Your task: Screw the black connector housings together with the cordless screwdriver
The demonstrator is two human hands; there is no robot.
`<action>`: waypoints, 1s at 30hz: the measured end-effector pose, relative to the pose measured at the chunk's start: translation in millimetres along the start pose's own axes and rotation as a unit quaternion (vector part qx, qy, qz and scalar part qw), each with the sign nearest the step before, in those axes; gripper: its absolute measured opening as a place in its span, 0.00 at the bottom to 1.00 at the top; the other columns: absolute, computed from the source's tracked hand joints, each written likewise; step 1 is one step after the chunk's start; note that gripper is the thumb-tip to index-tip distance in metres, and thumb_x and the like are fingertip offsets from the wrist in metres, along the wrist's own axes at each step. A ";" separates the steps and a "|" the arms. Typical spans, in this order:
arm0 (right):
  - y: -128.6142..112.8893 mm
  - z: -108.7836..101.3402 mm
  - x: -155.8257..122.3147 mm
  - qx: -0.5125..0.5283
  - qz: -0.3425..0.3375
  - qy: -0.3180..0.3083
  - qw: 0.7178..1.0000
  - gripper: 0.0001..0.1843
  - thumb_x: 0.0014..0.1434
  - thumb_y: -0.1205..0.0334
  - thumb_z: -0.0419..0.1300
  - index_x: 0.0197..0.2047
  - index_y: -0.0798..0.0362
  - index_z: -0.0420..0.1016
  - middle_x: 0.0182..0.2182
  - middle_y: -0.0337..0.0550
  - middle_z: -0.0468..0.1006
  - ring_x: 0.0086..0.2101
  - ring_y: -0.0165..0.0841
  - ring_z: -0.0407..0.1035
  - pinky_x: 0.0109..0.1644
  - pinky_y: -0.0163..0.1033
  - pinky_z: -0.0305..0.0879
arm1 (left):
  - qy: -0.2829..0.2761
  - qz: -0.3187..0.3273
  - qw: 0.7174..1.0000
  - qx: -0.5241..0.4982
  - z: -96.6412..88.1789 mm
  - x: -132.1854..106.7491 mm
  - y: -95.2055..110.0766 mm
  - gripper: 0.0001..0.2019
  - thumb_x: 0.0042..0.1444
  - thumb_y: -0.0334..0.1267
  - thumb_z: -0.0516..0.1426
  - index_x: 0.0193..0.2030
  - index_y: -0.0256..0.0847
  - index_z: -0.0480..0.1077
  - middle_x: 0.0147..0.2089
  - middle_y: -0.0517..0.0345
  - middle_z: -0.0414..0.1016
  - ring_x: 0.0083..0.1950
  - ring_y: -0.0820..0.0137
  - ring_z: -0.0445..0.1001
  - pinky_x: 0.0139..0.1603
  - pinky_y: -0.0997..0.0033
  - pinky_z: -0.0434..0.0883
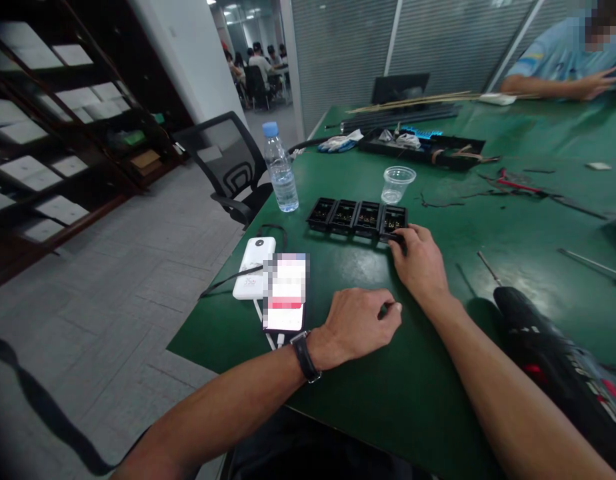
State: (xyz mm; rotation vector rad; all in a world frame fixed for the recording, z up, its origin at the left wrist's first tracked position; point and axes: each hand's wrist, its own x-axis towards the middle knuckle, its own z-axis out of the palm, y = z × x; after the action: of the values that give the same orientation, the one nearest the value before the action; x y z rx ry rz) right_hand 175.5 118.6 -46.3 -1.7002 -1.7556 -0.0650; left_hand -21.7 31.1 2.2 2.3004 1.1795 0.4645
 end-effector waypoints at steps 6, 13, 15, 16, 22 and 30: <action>1.3 -3.0 -1.6 0.014 -0.012 0.012 1.000 0.18 0.66 0.53 0.57 0.52 0.54 0.79 0.50 0.57 0.80 0.49 0.47 0.75 0.58 0.55 0.70 | 0.044 -0.057 0.997 0.014 -0.9 -6.1 -4.4 0.17 0.70 0.48 0.49 0.43 0.44 0.77 0.42 0.54 0.84 0.42 0.63 0.81 0.43 0.65 0.71; -10.5 -33.7 -3.5 0.043 -0.002 0.061 0.997 0.18 0.65 0.50 0.59 0.49 0.54 0.81 0.43 0.54 0.83 0.36 0.43 0.77 0.47 0.54 0.75 | 0.070 -0.107 0.992 0.011 -9.3 -16.5 -5.3 0.17 0.70 0.46 0.50 0.46 0.44 0.79 0.43 0.51 0.84 0.44 0.61 0.81 0.45 0.64 0.71; -23.2 -46.6 -8.9 0.054 -0.014 0.079 0.995 0.18 0.65 0.49 0.60 0.49 0.52 0.80 0.46 0.53 0.83 0.36 0.41 0.77 0.47 0.53 0.76 | 0.076 -0.112 0.991 0.019 -10.3 -20.8 -5.8 0.17 0.69 0.46 0.51 0.45 0.43 0.79 0.43 0.50 0.84 0.45 0.61 0.81 0.46 0.64 0.71; -31.3 -53.1 -13.7 0.059 -0.024 0.084 0.994 0.17 0.66 0.49 0.60 0.49 0.51 0.80 0.49 0.53 0.82 0.36 0.40 0.77 0.47 0.52 0.77 | 0.080 -0.114 0.990 0.024 -10.6 -23.2 -6.0 0.17 0.69 0.46 0.50 0.45 0.43 0.79 0.43 0.50 0.84 0.45 0.61 0.81 0.45 0.64 0.71; -81.6 -80.3 -66.9 0.083 -0.117 0.063 0.988 0.10 0.67 0.55 0.61 0.51 0.42 0.80 0.57 0.49 0.79 0.46 0.43 0.78 0.53 0.56 0.77 | 0.082 -0.134 0.987 0.045 -12.4 -36.9 -5.2 0.18 0.69 0.45 0.50 0.45 0.41 0.79 0.43 0.47 0.84 0.45 0.59 0.82 0.45 0.63 0.71; -91.9 -78.6 -122.2 0.095 -0.193 0.064 0.975 0.25 0.65 0.66 0.62 0.60 0.31 0.76 0.59 0.48 0.75 0.47 0.46 0.78 0.49 0.58 0.80 | 0.066 -0.177 0.982 0.026 -15.1 -50.8 -3.9 0.14 0.68 0.41 0.51 0.47 0.42 0.78 0.43 0.47 0.84 0.48 0.57 0.82 0.44 0.65 0.70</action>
State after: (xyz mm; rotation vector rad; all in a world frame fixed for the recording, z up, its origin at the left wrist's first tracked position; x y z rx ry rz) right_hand 115.8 -38.1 -8.6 -1.1787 -1.9038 -0.1704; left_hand -60.5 -4.4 8.7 2.0622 1.6438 0.4604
